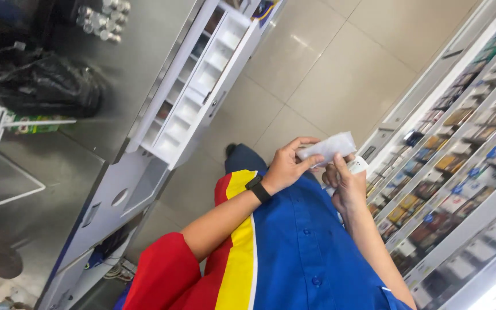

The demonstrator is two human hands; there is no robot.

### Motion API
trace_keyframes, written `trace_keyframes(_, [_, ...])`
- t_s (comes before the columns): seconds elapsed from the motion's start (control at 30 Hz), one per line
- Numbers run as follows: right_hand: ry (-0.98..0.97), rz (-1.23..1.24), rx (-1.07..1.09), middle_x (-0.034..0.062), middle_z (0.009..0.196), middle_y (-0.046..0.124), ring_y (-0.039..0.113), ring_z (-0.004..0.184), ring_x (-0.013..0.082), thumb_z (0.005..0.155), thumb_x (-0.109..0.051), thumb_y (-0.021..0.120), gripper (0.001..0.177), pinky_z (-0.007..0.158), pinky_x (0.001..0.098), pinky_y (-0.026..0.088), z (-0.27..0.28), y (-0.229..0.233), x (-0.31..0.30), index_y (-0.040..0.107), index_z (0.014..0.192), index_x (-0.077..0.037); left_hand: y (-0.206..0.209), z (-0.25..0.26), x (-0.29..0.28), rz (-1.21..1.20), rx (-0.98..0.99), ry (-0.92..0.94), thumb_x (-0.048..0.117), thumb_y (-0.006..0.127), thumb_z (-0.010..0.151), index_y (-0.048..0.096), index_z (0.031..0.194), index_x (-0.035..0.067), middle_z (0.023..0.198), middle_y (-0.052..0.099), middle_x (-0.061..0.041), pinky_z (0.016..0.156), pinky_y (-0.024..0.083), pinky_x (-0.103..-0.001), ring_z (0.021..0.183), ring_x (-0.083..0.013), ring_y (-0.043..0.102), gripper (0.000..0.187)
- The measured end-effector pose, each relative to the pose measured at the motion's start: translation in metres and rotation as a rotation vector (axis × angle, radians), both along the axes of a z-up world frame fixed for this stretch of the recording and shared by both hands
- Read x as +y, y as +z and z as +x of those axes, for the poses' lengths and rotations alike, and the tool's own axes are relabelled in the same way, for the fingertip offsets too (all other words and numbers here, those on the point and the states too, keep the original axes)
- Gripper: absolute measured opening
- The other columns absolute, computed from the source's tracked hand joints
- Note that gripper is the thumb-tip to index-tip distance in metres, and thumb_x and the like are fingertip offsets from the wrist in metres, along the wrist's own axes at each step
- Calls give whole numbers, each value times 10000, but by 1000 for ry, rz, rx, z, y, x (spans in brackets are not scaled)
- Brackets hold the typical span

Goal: The person folds a receipt and places it into a plastic bag, then opens a drawer and rearranges various items including packets and a box. They also open another drawer containing a pouch and other supplies, moving items around before closing the drawers.

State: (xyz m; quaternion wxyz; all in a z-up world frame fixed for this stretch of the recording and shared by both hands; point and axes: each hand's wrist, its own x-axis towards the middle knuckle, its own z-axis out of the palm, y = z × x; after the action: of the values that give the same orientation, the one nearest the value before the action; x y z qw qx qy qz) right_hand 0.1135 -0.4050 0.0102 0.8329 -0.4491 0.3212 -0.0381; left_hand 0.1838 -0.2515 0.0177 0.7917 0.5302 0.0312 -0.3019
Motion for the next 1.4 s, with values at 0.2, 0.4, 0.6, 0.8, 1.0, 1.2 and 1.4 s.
trace_keyframes(0.2, [43, -21, 66, 123, 760, 619, 524, 359, 136, 986, -144, 733, 209, 388, 209, 404, 72, -25, -60, 588, 1084, -30, 19, 90, -52, 296, -285, -106, 202, 810, 918, 696, 1200, 82, 910, 769, -139, 592, 642, -284, 758, -214, 768, 327])
trace_keyframes(0.4, [-82, -206, 88, 5, 682, 491, 426, 376, 63, 1002, -118, 718, 171, 385, 258, 372, 172, -40, -135, 577, 1047, -31, -6, 249, -86, 446, -523, -180, 285, 782, 923, 718, 1168, 4, 1097, 748, -264, 991, 551, -520, 1126, -444, 688, 379])
trace_keyframes(0.6, [-225, -350, 136, 14, 701, 484, 429, 383, 92, 1079, -90, 689, 143, 406, 258, 392, 260, -26, -237, 553, 1086, -45, -72, 431, -86, 875, -740, 104, 218, 783, 938, 586, 1295, 9, 1299, 574, -301, 1115, 428, -585, 1303, -514, 524, 458])
trace_keyframes(0.8, [-131, -338, 194, -17, 645, 420, 362, 450, 85, 1037, -194, 729, 248, 463, 294, 307, 356, -19, -298, 500, 984, -117, -134, 507, -100, 1747, -570, 101, 485, 774, 861, 448, 1488, 132, 1450, 547, -101, 1092, 397, -571, 1286, -318, 554, 789])
trace_keyframes(1.0, [89, -445, 301, -3, 651, 494, 374, 467, 50, 956, -94, 772, 158, 405, 249, 274, 455, -51, -369, 620, 976, -56, -102, 492, -126, 1856, -519, 101, 389, 838, 797, 497, 1390, 165, 1206, 564, -90, 888, 470, -467, 1047, -324, 563, 720])
trace_keyframes(1.2, [548, -564, 207, -58, 663, 421, 368, 539, 46, 965, -145, 779, 241, 459, 254, 296, 566, -33, -463, 556, 875, -159, -92, 461, -193, 1700, -438, 321, 160, 744, 890, 597, 1294, 128, 1145, 573, -122, 984, 453, -495, 1057, -340, 578, 431])
trace_keyframes(1.4, [796, -659, 180, -55, 781, 529, 433, 612, 23, 984, -145, 815, 199, 535, 226, 340, 640, -39, -507, 629, 1053, -122, -77, 416, -237, 1467, -317, 408, 220, 598, 1040, 639, 1315, 82, 1267, 638, -122, 1113, 374, -600, 1184, -342, 588, 311])
